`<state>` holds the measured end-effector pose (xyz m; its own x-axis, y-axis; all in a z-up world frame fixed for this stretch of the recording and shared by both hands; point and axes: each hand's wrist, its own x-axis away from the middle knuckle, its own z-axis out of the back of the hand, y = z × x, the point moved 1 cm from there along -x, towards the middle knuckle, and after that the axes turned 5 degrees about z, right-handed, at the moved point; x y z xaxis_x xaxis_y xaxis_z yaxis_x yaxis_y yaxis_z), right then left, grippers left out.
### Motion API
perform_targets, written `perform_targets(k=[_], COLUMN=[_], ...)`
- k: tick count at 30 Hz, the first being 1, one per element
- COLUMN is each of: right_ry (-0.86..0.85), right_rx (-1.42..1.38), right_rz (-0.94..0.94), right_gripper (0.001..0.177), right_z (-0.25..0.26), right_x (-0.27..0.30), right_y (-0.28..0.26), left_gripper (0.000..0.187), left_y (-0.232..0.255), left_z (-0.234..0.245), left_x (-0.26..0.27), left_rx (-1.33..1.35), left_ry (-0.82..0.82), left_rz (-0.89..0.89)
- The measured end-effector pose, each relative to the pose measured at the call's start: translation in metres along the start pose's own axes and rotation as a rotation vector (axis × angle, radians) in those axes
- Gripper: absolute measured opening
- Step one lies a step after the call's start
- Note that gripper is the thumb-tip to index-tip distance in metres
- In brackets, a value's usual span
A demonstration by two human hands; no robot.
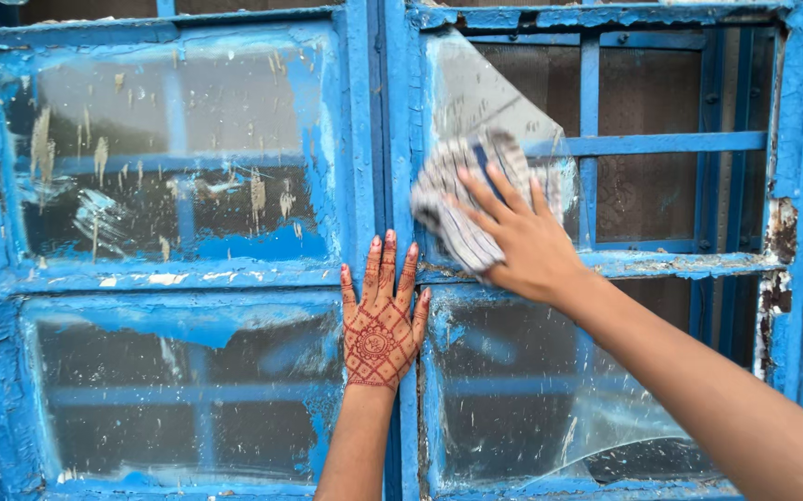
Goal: The person sprays liquid on a glass window pane and wipes the surface with a checkered cloth, repeating the action across different sections of the blue-framed window.
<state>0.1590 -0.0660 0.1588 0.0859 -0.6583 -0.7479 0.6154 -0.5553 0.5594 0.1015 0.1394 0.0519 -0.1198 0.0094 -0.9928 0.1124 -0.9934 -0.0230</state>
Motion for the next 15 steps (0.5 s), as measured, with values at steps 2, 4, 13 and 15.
perform_targets(k=[2,4,13,15], right_ry=[-0.06,-0.108,0.018,-0.032], right_rx=[-0.032,0.108,0.115,0.096], right_rz=[0.038,-0.003,-0.231,-0.145], right_gripper=[0.08,0.079,0.101,0.109], right_z=[0.008,0.018,0.004,0.003], right_x=[0.02,0.028,-0.052,-0.044], right_y=[0.013,0.038,0.052,0.026], left_gripper=[0.063,0.063,0.061,0.061], left_y=[0.001,0.001,-0.001,-0.001], left_z=[0.001,0.002,-0.002,-0.002], left_x=[-0.001,0.0,0.0,0.0], left_rx=[0.006,0.009,0.002,0.001], left_ry=[0.008,0.01,0.024,0.025], left_rz=[0.001,0.0,-0.008,-0.019])
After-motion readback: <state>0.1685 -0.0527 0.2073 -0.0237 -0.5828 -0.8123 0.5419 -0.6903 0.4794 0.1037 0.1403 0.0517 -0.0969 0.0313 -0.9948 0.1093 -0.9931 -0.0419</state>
